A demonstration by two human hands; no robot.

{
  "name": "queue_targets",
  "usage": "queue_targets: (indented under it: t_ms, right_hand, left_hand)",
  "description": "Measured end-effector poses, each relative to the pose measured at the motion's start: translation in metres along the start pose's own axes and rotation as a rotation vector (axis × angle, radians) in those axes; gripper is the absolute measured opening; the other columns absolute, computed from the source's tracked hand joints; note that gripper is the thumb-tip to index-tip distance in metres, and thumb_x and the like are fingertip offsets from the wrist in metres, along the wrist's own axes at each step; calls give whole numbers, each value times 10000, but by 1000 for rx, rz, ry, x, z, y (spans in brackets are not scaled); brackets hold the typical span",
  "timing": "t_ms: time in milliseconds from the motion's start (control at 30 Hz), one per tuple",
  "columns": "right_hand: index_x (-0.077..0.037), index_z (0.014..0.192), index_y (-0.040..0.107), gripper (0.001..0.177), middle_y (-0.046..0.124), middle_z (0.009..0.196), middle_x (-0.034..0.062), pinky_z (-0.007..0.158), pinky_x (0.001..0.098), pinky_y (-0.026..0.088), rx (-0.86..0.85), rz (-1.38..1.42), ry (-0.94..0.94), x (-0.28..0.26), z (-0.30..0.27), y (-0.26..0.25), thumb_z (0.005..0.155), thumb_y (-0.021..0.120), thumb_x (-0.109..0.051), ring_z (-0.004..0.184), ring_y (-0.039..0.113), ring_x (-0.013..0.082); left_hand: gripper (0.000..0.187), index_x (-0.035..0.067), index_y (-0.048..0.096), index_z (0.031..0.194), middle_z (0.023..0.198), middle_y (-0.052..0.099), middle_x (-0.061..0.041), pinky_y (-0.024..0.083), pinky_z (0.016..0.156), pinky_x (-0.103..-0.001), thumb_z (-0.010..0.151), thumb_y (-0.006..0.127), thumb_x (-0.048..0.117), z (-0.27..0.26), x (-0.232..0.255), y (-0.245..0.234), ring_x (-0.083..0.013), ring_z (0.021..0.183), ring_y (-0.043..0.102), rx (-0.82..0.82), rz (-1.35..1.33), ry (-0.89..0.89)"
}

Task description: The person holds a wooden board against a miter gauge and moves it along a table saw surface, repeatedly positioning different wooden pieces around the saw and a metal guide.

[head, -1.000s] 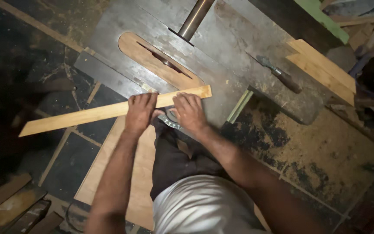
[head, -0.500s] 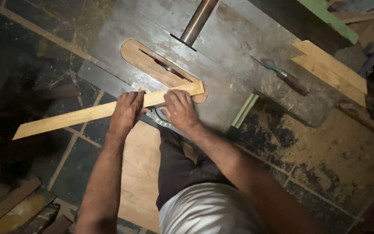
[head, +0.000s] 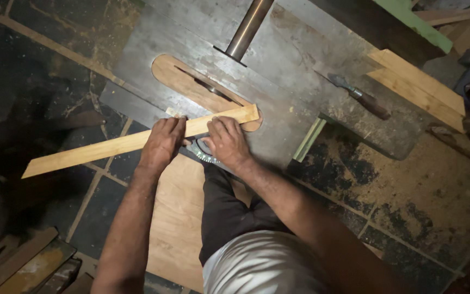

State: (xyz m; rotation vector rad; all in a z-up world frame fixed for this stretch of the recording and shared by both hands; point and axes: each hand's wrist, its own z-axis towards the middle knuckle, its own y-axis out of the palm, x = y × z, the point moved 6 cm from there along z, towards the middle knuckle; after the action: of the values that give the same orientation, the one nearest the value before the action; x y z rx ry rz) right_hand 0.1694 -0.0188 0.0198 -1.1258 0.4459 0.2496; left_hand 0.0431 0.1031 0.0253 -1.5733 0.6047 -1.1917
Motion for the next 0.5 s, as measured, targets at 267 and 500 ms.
queue_targets:
  t_ms: [267,500]
  right_hand:
    - [57,1185,648,518,609,1231,171,1040,489,467,7,11,-4,0,2,-2,781,836,-208,1186,563,347]
    - [59,1194,643,519,616,1221,179,1018,481,472,27,38,18,0,2,-5,791,835,-204,1168,566,354]
  left_hand:
    - [662,27,623,1353,1191,652,-125,420,961,-480,763,841,235,-13,-10,-2,-345,1106,591,154,-189,-70]
    - [640,22,628,1336,1176,661,-124,425,974,-473,759,840,200,-8,-7,2,-338,1089,590,99,-181,-57]
